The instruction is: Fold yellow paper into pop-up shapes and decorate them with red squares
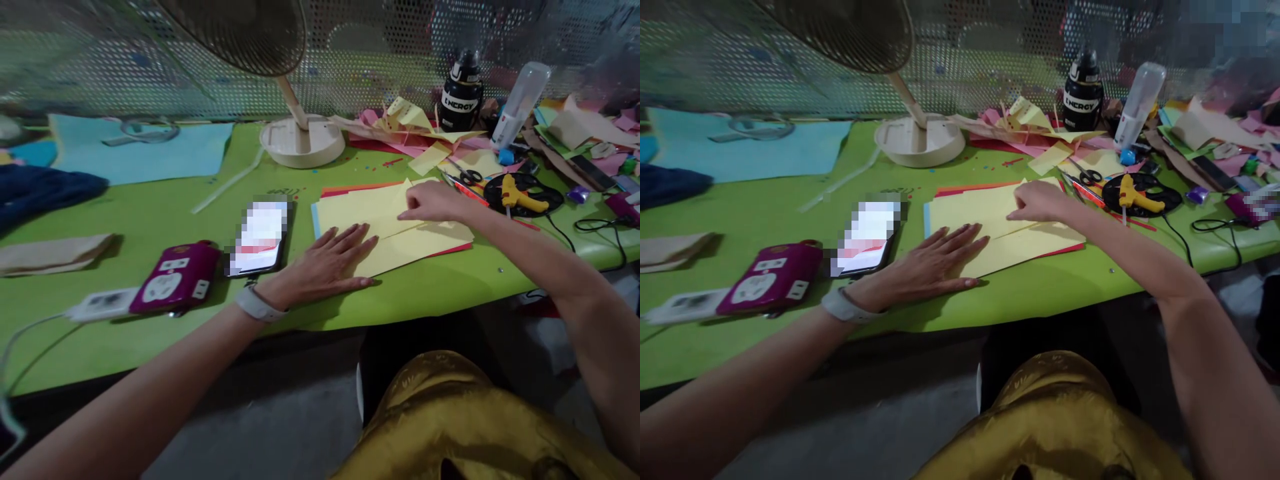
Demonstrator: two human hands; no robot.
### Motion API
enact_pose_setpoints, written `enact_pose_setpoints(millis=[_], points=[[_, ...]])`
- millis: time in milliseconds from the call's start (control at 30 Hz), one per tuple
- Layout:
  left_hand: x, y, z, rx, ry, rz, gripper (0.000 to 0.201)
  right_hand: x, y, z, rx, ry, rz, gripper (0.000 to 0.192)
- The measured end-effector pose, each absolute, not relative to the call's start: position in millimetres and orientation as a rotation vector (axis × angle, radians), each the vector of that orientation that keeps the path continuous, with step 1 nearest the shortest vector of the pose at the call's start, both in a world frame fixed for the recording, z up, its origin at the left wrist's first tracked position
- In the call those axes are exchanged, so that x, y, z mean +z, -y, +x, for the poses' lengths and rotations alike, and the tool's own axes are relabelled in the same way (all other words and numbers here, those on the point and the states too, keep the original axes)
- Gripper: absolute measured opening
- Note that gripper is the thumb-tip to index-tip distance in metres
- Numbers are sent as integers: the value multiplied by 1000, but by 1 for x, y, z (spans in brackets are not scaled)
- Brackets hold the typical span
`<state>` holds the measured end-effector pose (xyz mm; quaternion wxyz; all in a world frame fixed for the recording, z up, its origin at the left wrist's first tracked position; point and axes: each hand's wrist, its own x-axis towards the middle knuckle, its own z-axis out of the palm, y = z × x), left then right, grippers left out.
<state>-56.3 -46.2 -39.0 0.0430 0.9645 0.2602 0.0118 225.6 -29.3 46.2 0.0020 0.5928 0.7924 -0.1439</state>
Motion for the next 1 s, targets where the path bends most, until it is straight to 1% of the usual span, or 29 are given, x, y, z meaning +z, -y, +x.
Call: enact_pose_setpoints(millis=[100, 167, 200, 467, 567, 733, 900, 1000], points=[[-41, 45, -58, 50, -778, 2954, 88, 39, 15, 202, -1077, -2293, 1709, 34], [-41, 46, -58, 58, -773, 2961, 88, 31, 8, 193, -1332, -2160, 1674, 36], [-41, 46, -59, 61, -772, 2965, 87, 27, 6, 190, -1392, -2120, 1678, 36], [-37, 49, -60, 45, -780, 2917, 87, 20, -7, 205, -1411, -2062, 1640, 46], [-36, 49, -60, 35, -768, 2920, 87, 19, -12, 224, -1413, -2012, 1671, 45], [-31, 49, -60, 17, -772, 2930, 86, 20, -12, 255, -1318, -1938, 1755, 46], [-31, 47, -60, -43, -777, 2943, 90, 26, -2, 274, -1310, -1861, 1923, 41], [-32, 45, -59, -76, -784, 2937, 92, 27, 1, 280, -1277, -1841, 1951, 41]])
